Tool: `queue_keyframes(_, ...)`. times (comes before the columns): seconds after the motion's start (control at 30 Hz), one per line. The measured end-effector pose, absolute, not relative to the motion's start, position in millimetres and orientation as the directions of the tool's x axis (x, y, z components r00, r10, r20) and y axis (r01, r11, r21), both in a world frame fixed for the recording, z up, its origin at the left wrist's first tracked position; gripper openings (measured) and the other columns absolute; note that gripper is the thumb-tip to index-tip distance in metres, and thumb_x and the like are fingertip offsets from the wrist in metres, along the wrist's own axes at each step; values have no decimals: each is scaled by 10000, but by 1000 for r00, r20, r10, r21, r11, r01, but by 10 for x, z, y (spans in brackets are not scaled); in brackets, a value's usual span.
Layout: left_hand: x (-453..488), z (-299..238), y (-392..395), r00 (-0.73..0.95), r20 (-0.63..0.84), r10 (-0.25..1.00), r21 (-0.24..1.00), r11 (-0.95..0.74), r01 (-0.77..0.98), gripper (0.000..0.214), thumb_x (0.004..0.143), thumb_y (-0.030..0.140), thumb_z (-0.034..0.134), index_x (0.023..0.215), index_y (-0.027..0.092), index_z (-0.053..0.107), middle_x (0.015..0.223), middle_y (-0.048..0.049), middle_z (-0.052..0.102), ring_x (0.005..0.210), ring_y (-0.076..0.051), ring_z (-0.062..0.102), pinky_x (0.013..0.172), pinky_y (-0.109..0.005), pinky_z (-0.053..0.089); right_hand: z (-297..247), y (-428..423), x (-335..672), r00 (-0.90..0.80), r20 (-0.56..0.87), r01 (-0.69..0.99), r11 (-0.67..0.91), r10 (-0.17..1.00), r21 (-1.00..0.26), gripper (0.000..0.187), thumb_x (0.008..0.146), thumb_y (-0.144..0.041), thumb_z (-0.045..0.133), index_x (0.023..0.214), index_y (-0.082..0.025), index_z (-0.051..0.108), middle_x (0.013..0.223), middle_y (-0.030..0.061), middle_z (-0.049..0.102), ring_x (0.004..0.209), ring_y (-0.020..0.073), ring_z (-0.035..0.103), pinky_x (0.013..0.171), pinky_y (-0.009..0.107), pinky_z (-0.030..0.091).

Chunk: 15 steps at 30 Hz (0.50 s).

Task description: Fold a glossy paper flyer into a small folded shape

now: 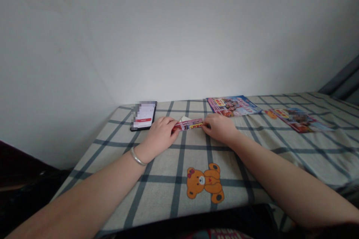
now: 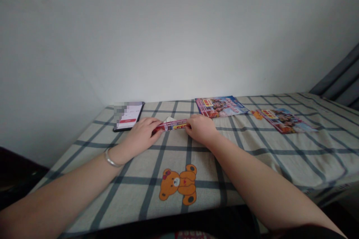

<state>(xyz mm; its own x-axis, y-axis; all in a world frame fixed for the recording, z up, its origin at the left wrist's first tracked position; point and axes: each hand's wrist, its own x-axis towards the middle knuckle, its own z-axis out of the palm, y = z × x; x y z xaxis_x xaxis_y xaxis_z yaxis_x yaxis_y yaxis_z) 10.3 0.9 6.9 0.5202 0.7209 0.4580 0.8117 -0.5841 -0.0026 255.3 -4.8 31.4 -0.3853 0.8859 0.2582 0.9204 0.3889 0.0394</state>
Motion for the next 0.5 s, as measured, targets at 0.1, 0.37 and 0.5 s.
queue_keyframes(0.1,107,88,8,524,452,722,53,-608,792,244,906,262,548,1098,136,630,1069,-105,643,1043,-246,567,951,-423,462,293,-36,2566,-384,283,917,398,879,10,236,907,-320,504,835,-203,696,898,42,706,879,192,636,687,269,439)
queue_keyframes(0.37,90,84,45,492,462,738,221,-633,741,230,854,159,580,1083,139,583,1075,-96,651,1023,-222,590,928,-394,484,275,-11,2580,-314,294,916,370,903,-157,221,875,-300,557,1037,-230,690,1000,37,723,926,198,644,724,281,470)
queue_keyframes(0.5,109,101,15,509,476,717,250,-665,704,247,843,134,563,1090,154,561,1088,-91,646,1027,-220,588,917,-387,486,252,5,2588,-265,301,917,336,916,-214,359,860,-293,568,1210,-236,623,1078,38,717,944,197,654,735,287,486)
